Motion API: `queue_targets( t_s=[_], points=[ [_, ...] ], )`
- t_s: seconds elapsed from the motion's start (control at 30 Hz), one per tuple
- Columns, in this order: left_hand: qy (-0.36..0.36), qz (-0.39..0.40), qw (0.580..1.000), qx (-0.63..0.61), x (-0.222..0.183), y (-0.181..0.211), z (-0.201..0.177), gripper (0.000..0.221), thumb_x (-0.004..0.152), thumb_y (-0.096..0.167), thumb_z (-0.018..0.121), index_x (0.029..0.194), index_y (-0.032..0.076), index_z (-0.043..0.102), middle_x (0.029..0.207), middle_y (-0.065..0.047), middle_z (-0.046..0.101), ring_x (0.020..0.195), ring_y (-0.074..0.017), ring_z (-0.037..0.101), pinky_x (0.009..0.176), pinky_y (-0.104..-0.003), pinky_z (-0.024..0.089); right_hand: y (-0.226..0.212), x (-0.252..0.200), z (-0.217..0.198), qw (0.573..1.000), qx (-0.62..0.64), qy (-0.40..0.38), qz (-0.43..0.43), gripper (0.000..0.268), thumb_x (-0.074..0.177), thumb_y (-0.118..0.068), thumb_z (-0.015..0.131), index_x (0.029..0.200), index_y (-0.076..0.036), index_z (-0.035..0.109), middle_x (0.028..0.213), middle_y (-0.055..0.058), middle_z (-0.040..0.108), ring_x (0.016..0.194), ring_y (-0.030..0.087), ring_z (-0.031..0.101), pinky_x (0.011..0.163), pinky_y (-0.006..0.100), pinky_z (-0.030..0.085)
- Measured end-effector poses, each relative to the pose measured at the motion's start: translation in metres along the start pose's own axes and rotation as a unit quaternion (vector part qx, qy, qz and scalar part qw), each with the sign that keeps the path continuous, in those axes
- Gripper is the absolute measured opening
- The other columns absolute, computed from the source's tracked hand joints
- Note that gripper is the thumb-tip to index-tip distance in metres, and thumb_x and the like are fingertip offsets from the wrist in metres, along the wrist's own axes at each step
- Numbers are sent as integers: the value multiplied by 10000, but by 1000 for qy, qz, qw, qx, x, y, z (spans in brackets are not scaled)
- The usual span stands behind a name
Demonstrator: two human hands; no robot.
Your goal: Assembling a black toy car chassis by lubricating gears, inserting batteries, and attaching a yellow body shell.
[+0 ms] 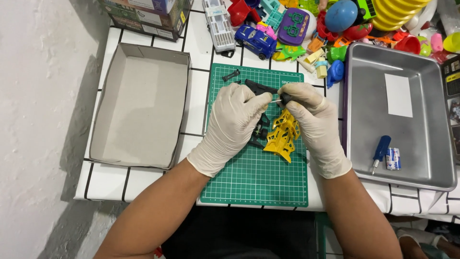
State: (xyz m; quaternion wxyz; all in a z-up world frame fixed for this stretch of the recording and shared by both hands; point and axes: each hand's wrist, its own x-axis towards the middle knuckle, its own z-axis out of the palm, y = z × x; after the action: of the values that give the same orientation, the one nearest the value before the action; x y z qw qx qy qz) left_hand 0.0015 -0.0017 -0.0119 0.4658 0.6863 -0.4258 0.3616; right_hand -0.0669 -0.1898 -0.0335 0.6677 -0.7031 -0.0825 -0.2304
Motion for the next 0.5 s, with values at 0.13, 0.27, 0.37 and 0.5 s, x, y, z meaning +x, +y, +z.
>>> queue_targets(
  t_s=[0.13,0.27,0.37,0.5],
  points=[
    [-6,18,1000,18,1,0,-1,99,992,32,634,1022,84,713,718,37,327,622,-201,434,607,-305,431,-4,1,3,999,2,12,30,241,965,2,673,1193,82,663,1140,192,649,1070,234,670,946,384,597],
    [-3,22,1000,5,1,0,1,85,1002,16,604,975,34,683,710,16,315,601,-236,402,566,-333,399,-7,1,5,998,11,18,55,247,950,-10,690,1188,57,681,1136,180,663,1073,225,682,950,376,608],
    [-5,21,1000,5,2,1,1,105,1005,11,587,930,19,661,704,7,304,595,-252,398,548,-351,376,-7,0,3,998,4,16,58,244,946,-7,692,1181,58,685,1125,183,664,1065,229,690,946,379,613],
    [-17,16,1000,15,1,3,2,174,1032,41,532,882,34,620,707,21,275,594,-236,375,557,-342,353,-7,1,1,998,-9,7,55,247,946,-19,701,1179,62,689,1087,173,655,1043,221,687,941,384,618]
  ],
)
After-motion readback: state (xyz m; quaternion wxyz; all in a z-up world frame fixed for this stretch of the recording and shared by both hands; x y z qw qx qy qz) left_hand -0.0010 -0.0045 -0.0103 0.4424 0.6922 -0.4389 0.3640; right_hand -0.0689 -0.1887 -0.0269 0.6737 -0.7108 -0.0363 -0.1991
